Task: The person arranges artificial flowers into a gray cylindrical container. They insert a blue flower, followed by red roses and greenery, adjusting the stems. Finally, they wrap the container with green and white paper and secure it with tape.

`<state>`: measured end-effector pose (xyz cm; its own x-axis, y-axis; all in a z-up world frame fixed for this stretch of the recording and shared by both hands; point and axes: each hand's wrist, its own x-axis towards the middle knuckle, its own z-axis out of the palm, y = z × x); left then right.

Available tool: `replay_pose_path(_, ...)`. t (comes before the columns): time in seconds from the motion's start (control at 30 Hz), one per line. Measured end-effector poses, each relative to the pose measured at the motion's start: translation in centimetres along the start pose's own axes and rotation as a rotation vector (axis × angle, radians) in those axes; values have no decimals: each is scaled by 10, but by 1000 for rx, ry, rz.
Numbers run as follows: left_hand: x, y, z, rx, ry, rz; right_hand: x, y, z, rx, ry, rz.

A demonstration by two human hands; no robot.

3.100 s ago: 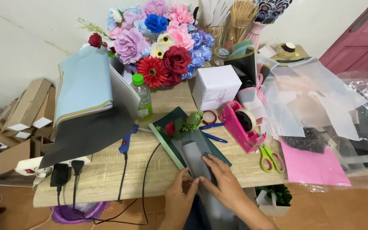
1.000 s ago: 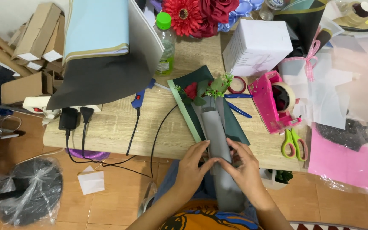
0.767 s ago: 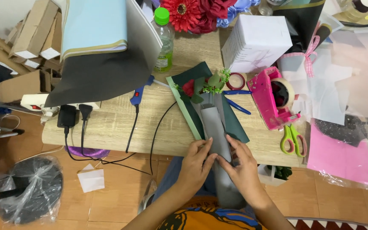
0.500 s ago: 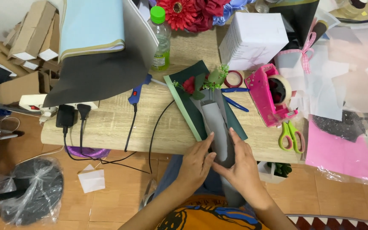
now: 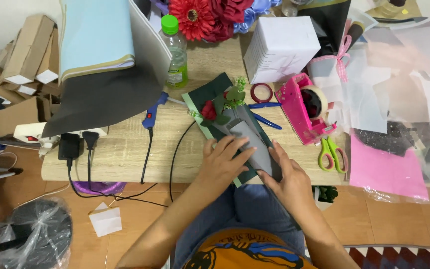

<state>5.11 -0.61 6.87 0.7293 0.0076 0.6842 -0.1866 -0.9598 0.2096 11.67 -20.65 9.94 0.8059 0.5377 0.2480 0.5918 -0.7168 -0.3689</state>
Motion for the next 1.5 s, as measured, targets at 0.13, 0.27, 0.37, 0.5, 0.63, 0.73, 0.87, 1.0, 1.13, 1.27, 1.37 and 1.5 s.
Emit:
replay_pose_path(0.13, 47, -8, -3, -25, -121, 216, 9, 9, -11, 105, -102, -3)
replay_pose_path(0.27, 65, -17, 46, -125, -280, 371, 17, 12, -20, 152, -174, -18)
replay_pose_path(0.37, 69, -27, 81, -105, -393, 366, 18, 12, -27, 210, -156, -46)
replay_pose_path(0.5, 77, -32, 90, -113, -661, 335, 18, 22, -25, 190, -165, -88)
replay_pose_path(0.63, 75, -39, 93, -189, -704, 281, 19, 29, -21, 229, -122, -122)
replay_pose_path(0.73, 71, -38, 89, -164, -692, 278, 23, 53, -24, 266, 8, -122)
replay_pose_path(0.87, 73, -37, 89, -77, -750, 286, 39, 100, -49, 455, 299, 96)
replay_pose_path(1.0, 71, -41, 103, -38, -773, 300, 77, 147, -64, 235, 252, 280)
replay_pose_path(1.13, 74, -45, 107, -15, -794, 314, 102, 146, -68, 373, 62, 360)
replay_pose_path(1.27, 82, -36, 95, 44, -885, 294, 109, 133, -78, 586, -65, 497)
replay_pose_path(1.37, 81, -35, 99, 60, -906, 267, 115, 134, -77, 686, -109, 520)
replay_pose_path(1.5, 81, -38, 99, 17, -891, 267, 121, 112, -85, 751, -173, 546)
